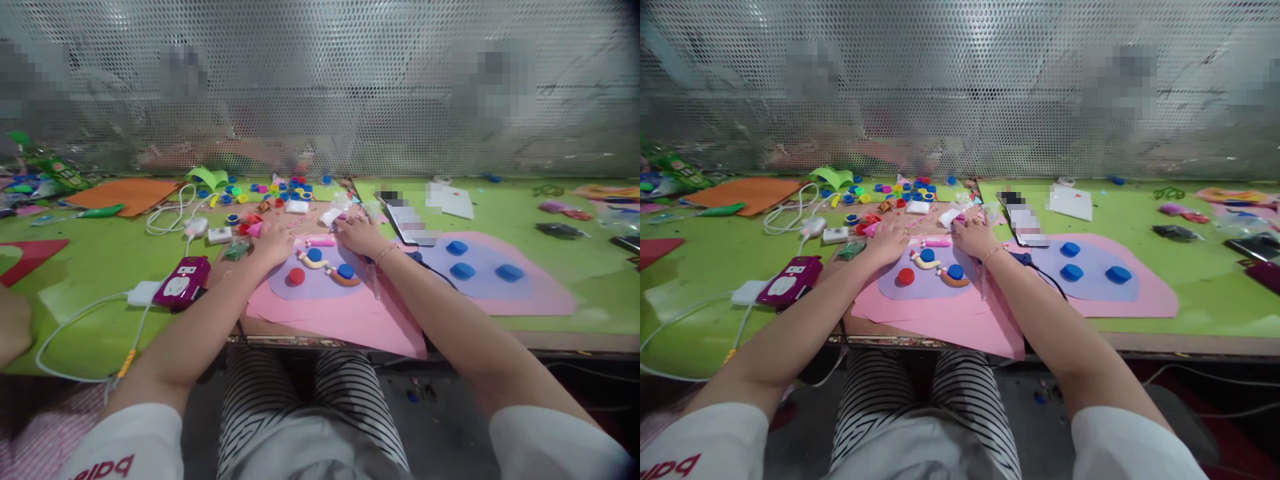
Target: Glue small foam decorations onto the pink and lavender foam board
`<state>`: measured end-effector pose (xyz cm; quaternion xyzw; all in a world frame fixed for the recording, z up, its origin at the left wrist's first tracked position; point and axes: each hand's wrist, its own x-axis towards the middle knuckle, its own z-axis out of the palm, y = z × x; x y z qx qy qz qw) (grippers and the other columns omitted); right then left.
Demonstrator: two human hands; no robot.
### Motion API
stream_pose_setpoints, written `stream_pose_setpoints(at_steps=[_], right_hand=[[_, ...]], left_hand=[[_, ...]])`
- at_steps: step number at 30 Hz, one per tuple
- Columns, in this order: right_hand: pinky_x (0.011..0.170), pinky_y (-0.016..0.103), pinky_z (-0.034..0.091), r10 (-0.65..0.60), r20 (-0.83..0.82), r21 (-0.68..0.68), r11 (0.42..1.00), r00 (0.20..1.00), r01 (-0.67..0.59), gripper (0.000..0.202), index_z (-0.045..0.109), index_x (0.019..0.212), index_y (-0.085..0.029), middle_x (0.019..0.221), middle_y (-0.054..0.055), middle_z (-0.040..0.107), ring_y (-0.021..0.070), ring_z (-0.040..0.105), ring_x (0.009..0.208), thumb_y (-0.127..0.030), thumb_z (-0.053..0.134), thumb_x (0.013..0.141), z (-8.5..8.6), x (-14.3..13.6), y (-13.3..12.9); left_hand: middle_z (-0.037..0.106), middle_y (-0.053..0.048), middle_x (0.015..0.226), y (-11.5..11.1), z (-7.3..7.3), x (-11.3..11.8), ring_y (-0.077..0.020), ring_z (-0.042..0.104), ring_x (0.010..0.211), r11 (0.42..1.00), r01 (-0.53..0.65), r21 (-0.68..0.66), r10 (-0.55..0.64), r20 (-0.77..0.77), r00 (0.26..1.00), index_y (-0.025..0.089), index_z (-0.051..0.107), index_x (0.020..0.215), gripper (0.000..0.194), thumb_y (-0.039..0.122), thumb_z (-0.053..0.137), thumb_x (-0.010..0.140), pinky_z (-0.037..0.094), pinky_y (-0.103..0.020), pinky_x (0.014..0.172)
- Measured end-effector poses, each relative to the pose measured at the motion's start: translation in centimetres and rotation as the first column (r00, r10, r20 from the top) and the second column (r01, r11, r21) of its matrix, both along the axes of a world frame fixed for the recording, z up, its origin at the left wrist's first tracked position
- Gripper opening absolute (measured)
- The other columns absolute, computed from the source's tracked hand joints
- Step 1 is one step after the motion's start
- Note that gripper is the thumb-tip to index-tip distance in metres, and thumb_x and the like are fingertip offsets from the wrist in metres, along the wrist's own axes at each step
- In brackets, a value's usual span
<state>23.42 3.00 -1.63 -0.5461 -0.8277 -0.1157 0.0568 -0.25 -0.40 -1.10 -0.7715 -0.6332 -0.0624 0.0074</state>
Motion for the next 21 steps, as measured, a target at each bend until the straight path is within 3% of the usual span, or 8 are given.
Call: stream_pose_setpoints(at_steps=[5, 12, 17, 21], right_hand=[[0.104, 0.057, 0.023, 0.025, 0.018, 0.020, 0.999, 1.000, -0.025, 0.048, 0.046, 0.135, -0.018, 0.121, 0.017, 0.062, 0.0322, 0.052, 0.116, -0.037, 0.032, 0.093, -0.3, 0.0, 0.0], [0.105, 0.064, 0.017, 0.021, -0.075, -0.057, 0.998, 0.997, -0.025, 0.042, 0.053, 0.126, -0.018, 0.128, 0.014, 0.058, 0.0304, 0.050, 0.119, -0.030, 0.032, 0.092, 0.1, 0.0, 0.5], [0.103, 0.073, 0.003, 0.023, -0.138, -0.046, 0.998, 0.990, -0.030, 0.030, 0.061, 0.105, -0.017, 0.122, 0.015, 0.061, 0.0319, 0.044, 0.124, -0.030, 0.040, 0.088, 0.7, -0.3, 0.0], [0.102, 0.074, -0.004, 0.056, -0.149, 0.005, 0.998, 0.987, -0.056, 0.031, 0.062, 0.104, -0.019, 0.128, 0.013, 0.058, 0.0341, 0.035, 0.132, -0.035, 0.044, 0.086, 1.5, -0.6, -0.9]], left_hand=[[0.056, -0.014, 0.129, 0.4, -0.3, 0.0, -0.0282, 0.042, 0.125, 0.999, 0.033, -0.004, -0.034, -0.047, 0.998, 0.015, 0.064, 0.110, 0.048, 0.029, 0.023, 0.090, 0.018, -0.050, 0.109], [0.046, -0.019, 0.138, 0.0, -0.2, 0.1, -0.0291, 0.031, 0.135, 0.999, -0.034, -0.024, 0.034, 0.002, 0.999, 0.007, 0.048, 0.130, 0.056, 0.038, 0.026, 0.089, 0.011, -0.045, 0.114], [0.036, -0.013, 0.147, -0.3, -0.1, 0.1, -0.0376, 0.022, 0.138, 0.990, -0.123, -0.071, 0.129, 0.079, 0.989, 0.017, 0.046, 0.133, 0.058, 0.047, 0.028, 0.087, 0.020, -0.057, 0.108], [0.034, -0.012, 0.149, -0.2, -0.2, 0.0, -0.0384, 0.020, 0.139, 0.986, -0.135, -0.093, 0.145, 0.105, 0.984, 0.019, 0.048, 0.130, 0.056, 0.048, 0.029, 0.087, 0.020, -0.062, 0.106]])
